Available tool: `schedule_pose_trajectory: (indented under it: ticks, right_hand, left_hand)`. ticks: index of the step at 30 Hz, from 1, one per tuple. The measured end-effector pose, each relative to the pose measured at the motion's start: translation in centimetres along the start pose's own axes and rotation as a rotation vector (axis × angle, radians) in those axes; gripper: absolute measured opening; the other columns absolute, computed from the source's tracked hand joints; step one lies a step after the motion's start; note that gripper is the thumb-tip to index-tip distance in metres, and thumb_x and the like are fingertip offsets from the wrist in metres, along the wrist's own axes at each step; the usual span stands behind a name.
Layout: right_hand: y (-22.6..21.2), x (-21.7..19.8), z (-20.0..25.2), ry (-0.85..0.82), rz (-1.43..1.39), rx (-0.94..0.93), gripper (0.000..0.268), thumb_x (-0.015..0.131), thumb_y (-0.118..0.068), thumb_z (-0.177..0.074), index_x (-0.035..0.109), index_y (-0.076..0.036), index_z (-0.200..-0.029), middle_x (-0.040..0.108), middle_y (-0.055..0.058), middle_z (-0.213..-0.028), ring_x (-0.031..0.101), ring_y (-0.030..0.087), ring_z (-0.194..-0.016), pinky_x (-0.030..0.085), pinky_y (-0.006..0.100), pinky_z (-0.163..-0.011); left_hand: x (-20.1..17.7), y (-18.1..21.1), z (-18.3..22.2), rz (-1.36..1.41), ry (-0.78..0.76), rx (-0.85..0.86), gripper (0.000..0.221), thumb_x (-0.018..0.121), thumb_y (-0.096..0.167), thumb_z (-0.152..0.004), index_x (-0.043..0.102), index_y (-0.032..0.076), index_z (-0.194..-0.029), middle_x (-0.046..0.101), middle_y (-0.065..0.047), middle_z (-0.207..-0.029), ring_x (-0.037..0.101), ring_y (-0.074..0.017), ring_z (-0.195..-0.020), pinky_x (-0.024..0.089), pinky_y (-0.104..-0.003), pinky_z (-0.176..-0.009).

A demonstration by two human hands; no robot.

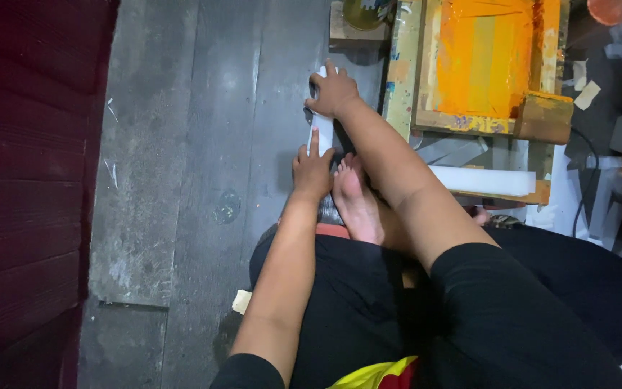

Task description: Manually screen printing orange ink onto small white rectangular strips of material.

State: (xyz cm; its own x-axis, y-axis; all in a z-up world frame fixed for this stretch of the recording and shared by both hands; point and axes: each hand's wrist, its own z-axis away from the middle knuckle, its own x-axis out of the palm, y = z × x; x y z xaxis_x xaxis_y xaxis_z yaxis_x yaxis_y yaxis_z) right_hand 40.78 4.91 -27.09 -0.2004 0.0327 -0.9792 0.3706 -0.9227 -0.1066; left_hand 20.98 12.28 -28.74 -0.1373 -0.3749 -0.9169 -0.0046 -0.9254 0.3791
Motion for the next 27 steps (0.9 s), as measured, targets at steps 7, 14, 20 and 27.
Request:
schedule_pose_trajectory:
  ticks: [7, 14, 20, 27]
  right_hand:
    - [0.1, 0.2, -0.3, 0.018, -0.053, -0.008, 0.063, 0.076, -0.049, -0.084, 0.064, -0.013, -0.134, 0.039, 0.022, -0.153, 0.053, 0.044, -0.121, 0.053, 0.052, -0.092]
    - [-0.2, -0.2, -0.3, -0.026, -0.020, 0.011, 0.066, 0.075, -0.053, -0.085, 0.062, -0.016, -0.138, 0.039, 0.021, -0.154, 0.053, 0.044, -0.122, 0.052, 0.054, -0.093]
    - [-0.4, -0.6, -0.4, 0.027, 0.007, 0.043, 0.068, 0.071, -0.058, -0.088, 0.053, -0.027, -0.145, 0.030, 0.019, -0.162, 0.060, 0.044, -0.114, 0.052, 0.055, -0.085]
    - [-0.8, -3.0, 0.9, 0.443, -0.088, -0.038, 0.060, 0.073, -0.043, -0.092, 0.056, -0.021, -0.144, 0.040, 0.017, -0.155, 0.060, 0.036, -0.115, 0.051, 0.047, -0.089]
  left_hand:
    - [0.4, -0.3, -0.3, 0.070, 0.068, 0.062, 0.049, 0.074, 0.016, -0.077, 0.067, 0.014, -0.125, 0.019, -0.017, -0.168, 0.046, -0.0359, -0.129, 0.045, -0.048, -0.100]
    - [-0.9, 0.4, -0.4, 0.027, -0.068, 0.021, 0.055, 0.073, 0.019, -0.080, 0.063, 0.020, -0.134, 0.011, -0.013, -0.170, 0.041, -0.0340, -0.133, 0.039, -0.046, -0.106]
    - [-1.4, 0.5, -0.5, -0.019, 0.069, 0.021, 0.082, 0.077, 0.019, -0.073, 0.048, 0.031, -0.148, 0.015, -0.016, -0.169, 0.048, -0.0339, -0.124, 0.043, -0.049, -0.097]
    - [-2.5, 0.3, -1.0, -0.063, 0.091, -0.049, 0.122, 0.088, 0.029, -0.064, 0.018, 0.026, -0.164, 0.015, -0.019, -0.170, 0.046, -0.0315, -0.133, 0.039, -0.049, -0.100]
